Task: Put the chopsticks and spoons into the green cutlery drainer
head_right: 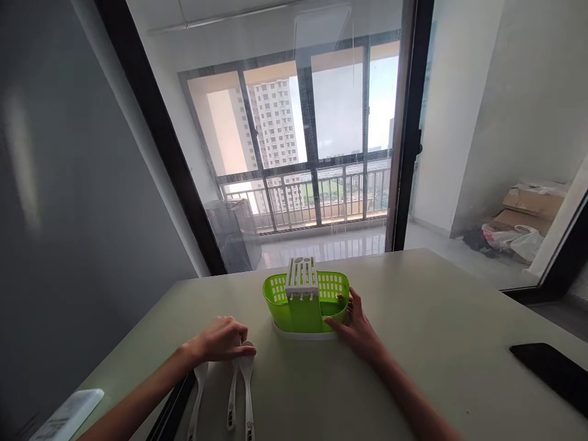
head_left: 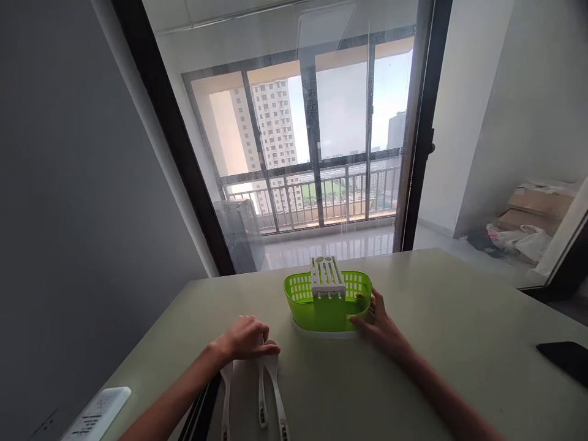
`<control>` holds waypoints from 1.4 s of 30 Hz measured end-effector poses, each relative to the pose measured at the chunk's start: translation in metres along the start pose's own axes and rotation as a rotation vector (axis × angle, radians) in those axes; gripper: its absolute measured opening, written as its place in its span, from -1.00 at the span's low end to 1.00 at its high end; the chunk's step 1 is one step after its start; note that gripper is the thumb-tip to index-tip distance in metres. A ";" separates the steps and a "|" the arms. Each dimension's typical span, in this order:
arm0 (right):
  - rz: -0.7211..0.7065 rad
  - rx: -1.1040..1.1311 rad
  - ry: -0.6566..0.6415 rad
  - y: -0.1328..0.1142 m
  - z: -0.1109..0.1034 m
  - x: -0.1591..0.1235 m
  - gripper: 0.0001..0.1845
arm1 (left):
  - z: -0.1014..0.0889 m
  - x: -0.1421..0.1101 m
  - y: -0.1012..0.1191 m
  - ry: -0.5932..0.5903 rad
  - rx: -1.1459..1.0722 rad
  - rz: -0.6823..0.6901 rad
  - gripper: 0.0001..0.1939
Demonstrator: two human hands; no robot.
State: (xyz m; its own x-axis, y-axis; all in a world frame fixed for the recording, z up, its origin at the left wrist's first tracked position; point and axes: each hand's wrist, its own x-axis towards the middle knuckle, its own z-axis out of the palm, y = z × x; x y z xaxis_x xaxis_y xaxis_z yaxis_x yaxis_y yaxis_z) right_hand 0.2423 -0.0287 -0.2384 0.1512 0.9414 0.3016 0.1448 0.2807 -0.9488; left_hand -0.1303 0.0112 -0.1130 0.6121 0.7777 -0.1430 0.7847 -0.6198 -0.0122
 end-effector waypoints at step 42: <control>-0.113 -0.281 0.005 0.006 0.000 -0.005 -0.16 | -0.053 0.043 0.036 0.863 0.193 -0.157 -0.54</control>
State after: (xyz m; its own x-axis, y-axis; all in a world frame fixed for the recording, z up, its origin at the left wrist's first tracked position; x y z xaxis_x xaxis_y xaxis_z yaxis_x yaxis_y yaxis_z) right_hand 0.2429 -0.0319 -0.2458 0.1238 0.9061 0.4045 0.4254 0.3198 -0.8466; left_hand -0.0708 0.0277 -0.0673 0.4208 0.6149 0.6670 0.8830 -0.4460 -0.1459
